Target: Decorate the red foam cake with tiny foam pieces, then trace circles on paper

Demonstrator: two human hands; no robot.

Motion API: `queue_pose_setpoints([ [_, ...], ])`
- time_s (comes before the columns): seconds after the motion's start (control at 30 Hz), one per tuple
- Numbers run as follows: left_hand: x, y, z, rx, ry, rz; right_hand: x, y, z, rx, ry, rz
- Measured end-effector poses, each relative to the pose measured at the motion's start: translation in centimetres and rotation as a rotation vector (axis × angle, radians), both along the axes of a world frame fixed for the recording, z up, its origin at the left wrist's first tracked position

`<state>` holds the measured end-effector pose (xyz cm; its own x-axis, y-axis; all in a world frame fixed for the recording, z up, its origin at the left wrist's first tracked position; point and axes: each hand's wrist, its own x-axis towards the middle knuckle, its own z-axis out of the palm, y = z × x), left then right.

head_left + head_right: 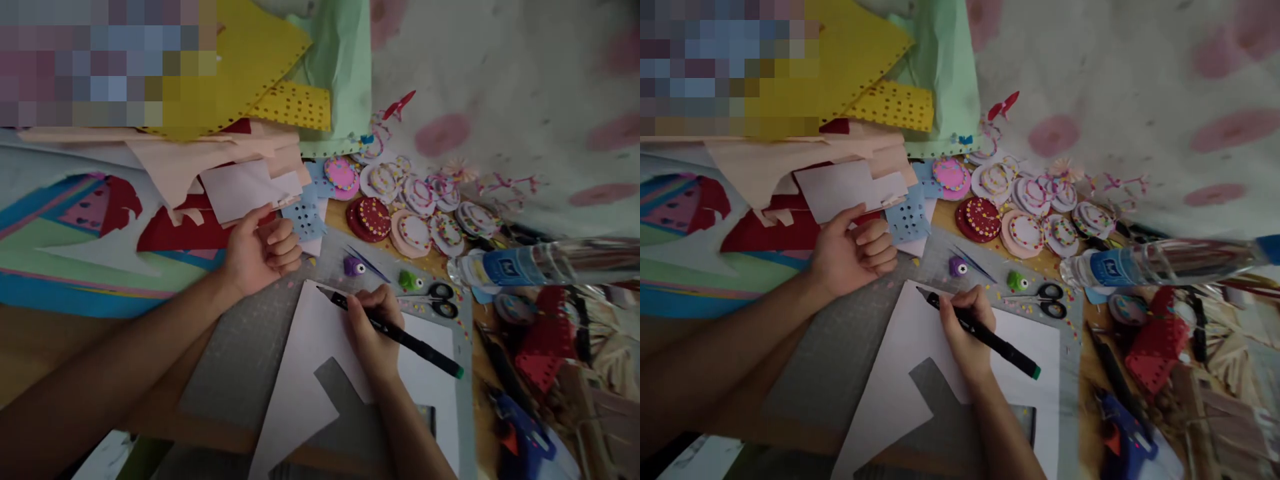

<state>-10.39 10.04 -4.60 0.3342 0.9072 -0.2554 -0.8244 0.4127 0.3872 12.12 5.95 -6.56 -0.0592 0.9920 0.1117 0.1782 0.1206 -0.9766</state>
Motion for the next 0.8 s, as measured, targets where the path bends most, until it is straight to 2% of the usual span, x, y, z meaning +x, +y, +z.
queue_pose_setpoints([
  [0.2,0.08,0.11,0.13,-0.082,0.078,0.02,-0.06,-0.17,0.4,0.035,-0.031,-0.029],
  [0.33,0.16,0.13,0.17,-0.078,0.139,0.022,-0.18,-0.22,0.68,0.061,-0.062,-0.055],
  [0.8,0.2,-0.03,0.42,-0.056,0.109,0.025,-0.12,-0.1,0.7,0.06,-0.099,-0.056],
])
